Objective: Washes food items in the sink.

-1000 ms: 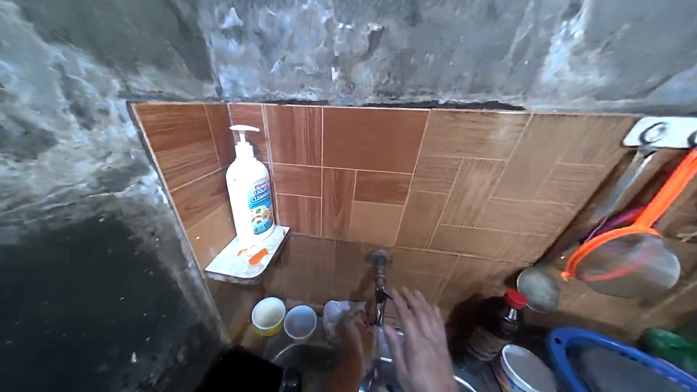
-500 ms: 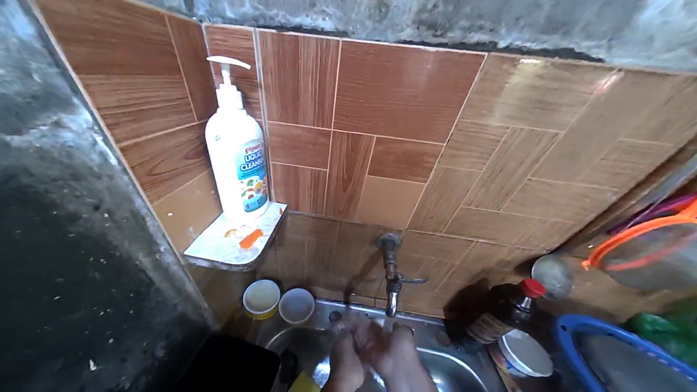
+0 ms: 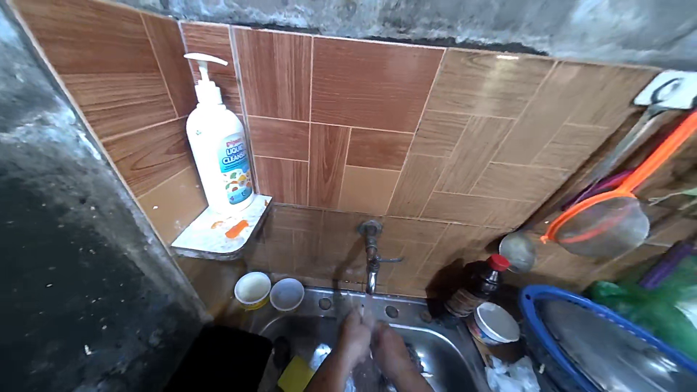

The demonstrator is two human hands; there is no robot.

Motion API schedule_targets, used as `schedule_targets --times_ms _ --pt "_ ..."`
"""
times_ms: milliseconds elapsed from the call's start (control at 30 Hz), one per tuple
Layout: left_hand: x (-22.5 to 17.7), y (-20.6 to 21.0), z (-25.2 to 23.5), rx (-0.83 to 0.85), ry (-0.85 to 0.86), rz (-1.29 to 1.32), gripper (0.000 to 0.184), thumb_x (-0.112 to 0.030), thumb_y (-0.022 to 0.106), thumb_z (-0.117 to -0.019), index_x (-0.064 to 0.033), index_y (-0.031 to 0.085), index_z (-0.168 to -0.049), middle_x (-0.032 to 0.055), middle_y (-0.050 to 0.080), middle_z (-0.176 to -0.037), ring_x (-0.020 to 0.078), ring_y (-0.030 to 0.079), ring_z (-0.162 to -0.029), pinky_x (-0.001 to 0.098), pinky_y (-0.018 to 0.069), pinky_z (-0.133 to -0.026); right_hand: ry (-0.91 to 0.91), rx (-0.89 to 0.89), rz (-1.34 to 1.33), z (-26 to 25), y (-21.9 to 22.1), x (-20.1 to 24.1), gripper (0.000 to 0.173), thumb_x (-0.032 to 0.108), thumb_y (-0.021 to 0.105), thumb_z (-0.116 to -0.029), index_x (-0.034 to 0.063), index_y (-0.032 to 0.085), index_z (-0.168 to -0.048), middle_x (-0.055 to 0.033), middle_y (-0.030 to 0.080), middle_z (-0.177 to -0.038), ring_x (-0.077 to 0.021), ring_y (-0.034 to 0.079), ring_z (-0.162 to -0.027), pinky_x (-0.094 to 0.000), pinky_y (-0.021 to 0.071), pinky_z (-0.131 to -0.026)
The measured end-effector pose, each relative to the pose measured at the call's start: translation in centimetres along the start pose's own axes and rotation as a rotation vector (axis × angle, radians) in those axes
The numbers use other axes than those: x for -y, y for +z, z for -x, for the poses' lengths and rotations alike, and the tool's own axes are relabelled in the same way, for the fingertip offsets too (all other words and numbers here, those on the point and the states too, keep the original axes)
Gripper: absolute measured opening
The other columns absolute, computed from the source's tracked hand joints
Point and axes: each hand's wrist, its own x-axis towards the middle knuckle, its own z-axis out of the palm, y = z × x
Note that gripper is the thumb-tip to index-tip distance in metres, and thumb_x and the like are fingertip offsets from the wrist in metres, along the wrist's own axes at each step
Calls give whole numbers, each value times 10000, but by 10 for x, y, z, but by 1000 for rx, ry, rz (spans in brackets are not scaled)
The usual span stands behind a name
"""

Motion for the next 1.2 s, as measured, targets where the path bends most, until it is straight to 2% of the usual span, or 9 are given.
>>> schedule_targets --times_ms 133,367,467,700,867,1000,1067,1133,1200 --pt "-13 -1 0 -160 22 -121 429 -253 439 -1102 37 547 -1400 251 615 -1340 342 594 -1266 487 449 -1102 27 -122 -137 11 10 4 478 156 575 -1037 -20 486 -1472 -239 584 -1419 -357 580 -1318 -482 429 -1146" --pt "-21 5 25 -32 -43 -291 459 -316 411 -1110 14 547 -1401 235 642 -1291 348 621 -1226 516 474 -1065 -174 -169 74 -1 53 -25 463 201 527 -1039 -29 548 -1441 -230 567 -1455 -359 526 -1380 -491 386 -1177" --pt "-13 8 40 77 -2 -254 453 -280 398 -1118 57 538 -1387 267 627 -1299 355 611 -1240 494 459 -1093 -55 -214 -69 -1 49 -24 367 160 538 -1041 -57 641 -1317 -267 653 -1308 -402 624 -1242 -519 456 -1100" --pt "19 -6 86 -6 21 -57 400 -198 417 -1109 113 594 -1286 292 663 -1150 363 648 -1107 502 490 -1019 222 8 -18 -33 19 -48 366 128 647 -972 11 653 -1319 -246 626 -1361 -401 571 -1312 -556 430 -1115" --pt "33 -33 132 -152 12 154 333 -129 398 -1094 122 597 -1184 135 625 -978 106 596 -899 315 512 -869 354 22 -346 -50 36 -94 352 191 531 -1059 13 633 -1345 -257 602 -1384 -387 590 -1287 -553 465 -1084" --pt "76 -49 115 -230 -143 125 449 -177 606 -1024 86 502 -1373 247 625 -1241 270 618 -1151 440 501 -1021 441 -13 -866 -50 37 -96 315 115 542 -1058 -16 595 -1340 -239 639 -1226 -323 665 -1042 -475 558 -894" --pt "93 -44 97 -247 -197 -24 677 -223 778 -914 64 468 -1443 282 593 -1353 365 588 -1269 489 471 -1095 435 -51 -1041 -49 33 -83 211 70 553 -1034 -56 631 -1184 -190 663 -1031 -256 650 -879 -422 559 -803" --pt "92 -28 83 -239 -200 -185 854 -334 752 -928 57 327 -1558 336 445 -1505 465 461 -1393 546 385 -1164 399 -4 -1117 -49 32 -73 110 62 569 -995 -26 635 -993 -112 634 -819 -191 602 -704 -365 530 -673" --pt "72 -9 69 -175 -89 -202 791 -302 644 -1007 34 242 -1599 341 279 -1608 478 327 -1482 539 315 -1218 359 71 -1083 -45 29 -57 123 74 587 -961 -28 652 -981 -129 661 -851 -221 634 -765 -414 541 -716"
